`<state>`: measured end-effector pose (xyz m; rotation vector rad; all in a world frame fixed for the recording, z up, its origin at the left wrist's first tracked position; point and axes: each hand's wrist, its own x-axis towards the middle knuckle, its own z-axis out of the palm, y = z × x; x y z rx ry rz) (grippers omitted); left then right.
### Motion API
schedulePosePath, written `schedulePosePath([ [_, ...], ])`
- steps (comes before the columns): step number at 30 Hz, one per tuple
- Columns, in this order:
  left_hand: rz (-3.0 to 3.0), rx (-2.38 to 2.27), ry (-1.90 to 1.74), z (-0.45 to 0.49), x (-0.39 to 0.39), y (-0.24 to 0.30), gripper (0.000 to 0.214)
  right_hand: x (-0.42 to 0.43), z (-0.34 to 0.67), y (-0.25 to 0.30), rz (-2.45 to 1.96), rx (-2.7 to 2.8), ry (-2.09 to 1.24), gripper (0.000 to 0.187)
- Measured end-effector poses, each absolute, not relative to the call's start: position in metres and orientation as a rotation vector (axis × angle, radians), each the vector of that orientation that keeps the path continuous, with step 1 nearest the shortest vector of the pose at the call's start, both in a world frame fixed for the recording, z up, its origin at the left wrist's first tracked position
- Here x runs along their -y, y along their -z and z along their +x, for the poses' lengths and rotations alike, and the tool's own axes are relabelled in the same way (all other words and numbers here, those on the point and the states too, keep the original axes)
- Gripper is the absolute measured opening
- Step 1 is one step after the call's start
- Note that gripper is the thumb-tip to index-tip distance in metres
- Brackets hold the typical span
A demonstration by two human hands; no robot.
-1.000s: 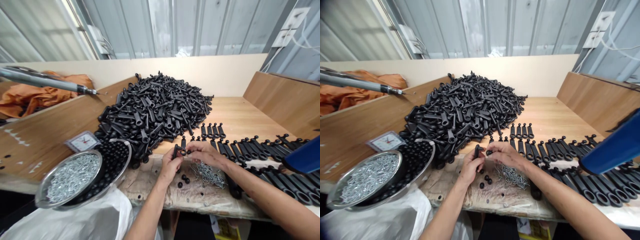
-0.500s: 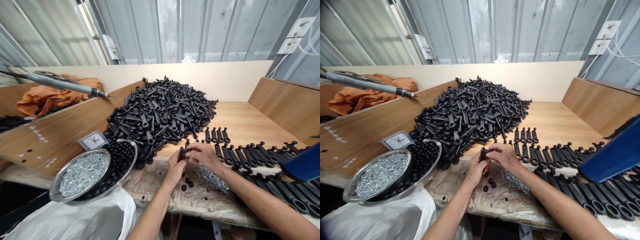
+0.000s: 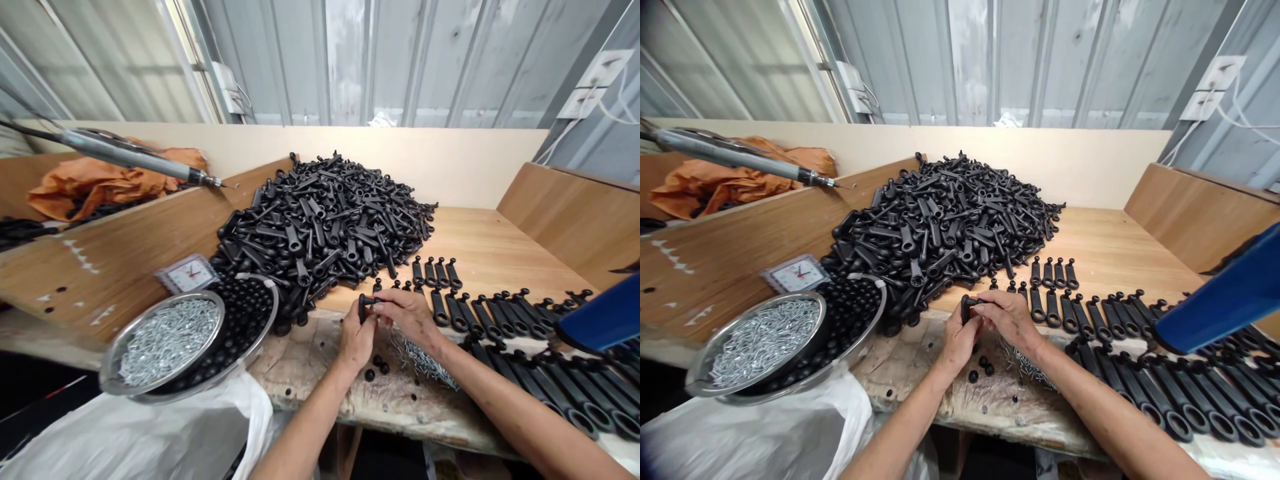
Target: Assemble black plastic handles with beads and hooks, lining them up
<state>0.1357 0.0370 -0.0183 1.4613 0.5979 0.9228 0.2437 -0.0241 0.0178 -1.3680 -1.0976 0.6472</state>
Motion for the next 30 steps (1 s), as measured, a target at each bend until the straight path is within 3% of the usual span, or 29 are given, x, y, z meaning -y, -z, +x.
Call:
schedulePosePath([
  [5, 1.546, -0.636, -0.908, 0.134, -0.035, 0.015, 0.011, 0.027, 0.243, -0.014, -1.443, 1.412, -0.147, 0.017],
  [9, 1.550, -0.623, -0.882, 0.133, -0.036, 0.015, 0.016, 0.031, 0.246, -0.014, -1.441, 1.589, 0.065, 0.020],
  [18, 1.295, -0.577, -0.771, 0.136, -0.034, 0.018, 0.009, 0.021, 0.241, -0.018, -1.519, 1.356, -0.248, 0.017],
  [22, 1.268, -0.580, -0.744, 0.133, -0.030, 0.011, 0.004, 0.020, 0.231, -0.037, -1.527, 1.509, -0.275, 0.020],
  [24, 1.297, -0.528, -0.731, 0.133, -0.030, 0.008, 0.015, 0.017, 0.232, -0.050, -1.508, 1.644, -0.204, 0.021],
  [27, 1.261, -0.370, -0.814, 0.135, -0.031, 0.004, 0.060, 0.008, 0.254, -0.075, -1.544, 1.684, -0.053, 0.020],
  [30, 1.167, -0.325, -0.915, 0.134, -0.034, 0.002, 0.080, -0.001, 0.308, -0.103, -1.923, 1.436, 0.091, 0.022],
])
